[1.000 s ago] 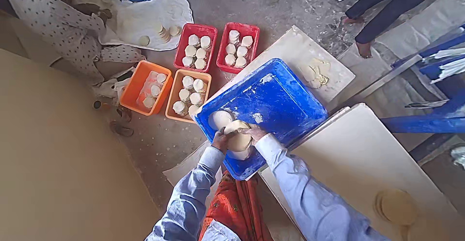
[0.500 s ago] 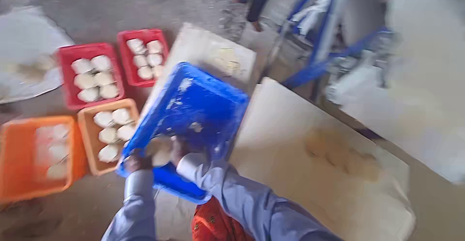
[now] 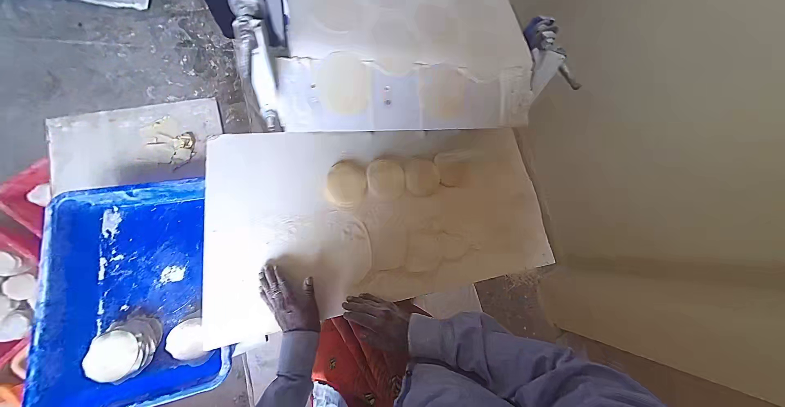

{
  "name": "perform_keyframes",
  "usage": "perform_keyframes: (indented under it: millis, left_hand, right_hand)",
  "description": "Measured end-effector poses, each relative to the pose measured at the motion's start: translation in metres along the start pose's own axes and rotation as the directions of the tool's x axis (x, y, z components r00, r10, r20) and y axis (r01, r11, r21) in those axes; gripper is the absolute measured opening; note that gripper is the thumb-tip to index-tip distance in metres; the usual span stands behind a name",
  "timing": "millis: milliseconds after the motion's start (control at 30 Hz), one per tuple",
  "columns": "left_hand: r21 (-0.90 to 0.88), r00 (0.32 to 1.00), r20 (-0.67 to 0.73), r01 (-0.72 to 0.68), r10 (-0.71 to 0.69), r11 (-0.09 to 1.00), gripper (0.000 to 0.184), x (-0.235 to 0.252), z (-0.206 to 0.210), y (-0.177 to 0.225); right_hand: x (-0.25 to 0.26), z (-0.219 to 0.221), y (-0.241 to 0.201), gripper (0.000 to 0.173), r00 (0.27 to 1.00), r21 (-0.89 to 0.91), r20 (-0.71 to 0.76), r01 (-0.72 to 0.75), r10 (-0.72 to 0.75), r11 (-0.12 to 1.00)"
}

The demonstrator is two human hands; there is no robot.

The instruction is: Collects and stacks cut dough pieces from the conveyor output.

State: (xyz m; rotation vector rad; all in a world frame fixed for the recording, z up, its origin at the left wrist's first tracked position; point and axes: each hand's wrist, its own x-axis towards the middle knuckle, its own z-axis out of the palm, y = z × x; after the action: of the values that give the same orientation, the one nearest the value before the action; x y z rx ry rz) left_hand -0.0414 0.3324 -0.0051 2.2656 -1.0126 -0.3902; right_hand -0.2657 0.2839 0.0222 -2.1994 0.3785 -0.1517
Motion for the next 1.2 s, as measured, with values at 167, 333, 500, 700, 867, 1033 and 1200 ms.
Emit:
perform_keyframes:
  millis: [167,333,500,700,867,1033,1200]
  left_hand:
    - [-0.038,0.986,0.12,-0.113,0.117,0.993,0.078,-0.042,0.102,0.116]
    - [0.007,0.944,0.3,-0.148,0.139,0.989,0.074,-0.074,0.185,0.23]
    - [-0.349,0.867,0.409,-0.138,0.284,0.927,0.084,-0.094,0.224,0.297]
    - [-0.473,0.977,-0.173,0.029,-0.125,0.881,0.051,-0.02,0.121,0.207]
    - [-0.678,0.985,0.02,0.139,-0.171,0.722,0.048,0.13,0.036,0.103]
    - [-0.787,0.92,0.392,0.32,0.026,0.527,0.065,0.228,0.049,0.094]
    - [-0.816,0.808,0.556,0.488,0.193,0.31,0.068,0.277,0.085,0.105]
  right_hand:
    - [-0.088,-0.055,0.067,0.05,0.998,-0.12,0.047,-0.029,0.035,0.992]
    - [-0.138,-0.127,0.116,0.043,0.933,-0.176,-0.134,-0.353,0.333,0.919]
    - [-0.182,-0.19,0.155,0.04,0.736,0.052,-0.533,-0.462,0.416,0.885]
    - [-0.182,-0.301,0.185,0.052,0.383,0.502,-0.736,-0.246,0.559,0.829]
    - [-0.129,-0.377,0.263,0.054,0.435,0.876,-0.422,-0.03,0.795,0.481]
    - [-0.053,-0.385,0.289,0.054,0.556,0.94,-0.318,0.079,0.768,0.332]
    - [0.002,-0.381,0.285,0.049,0.633,0.953,-0.219,-0.024,0.743,0.302]
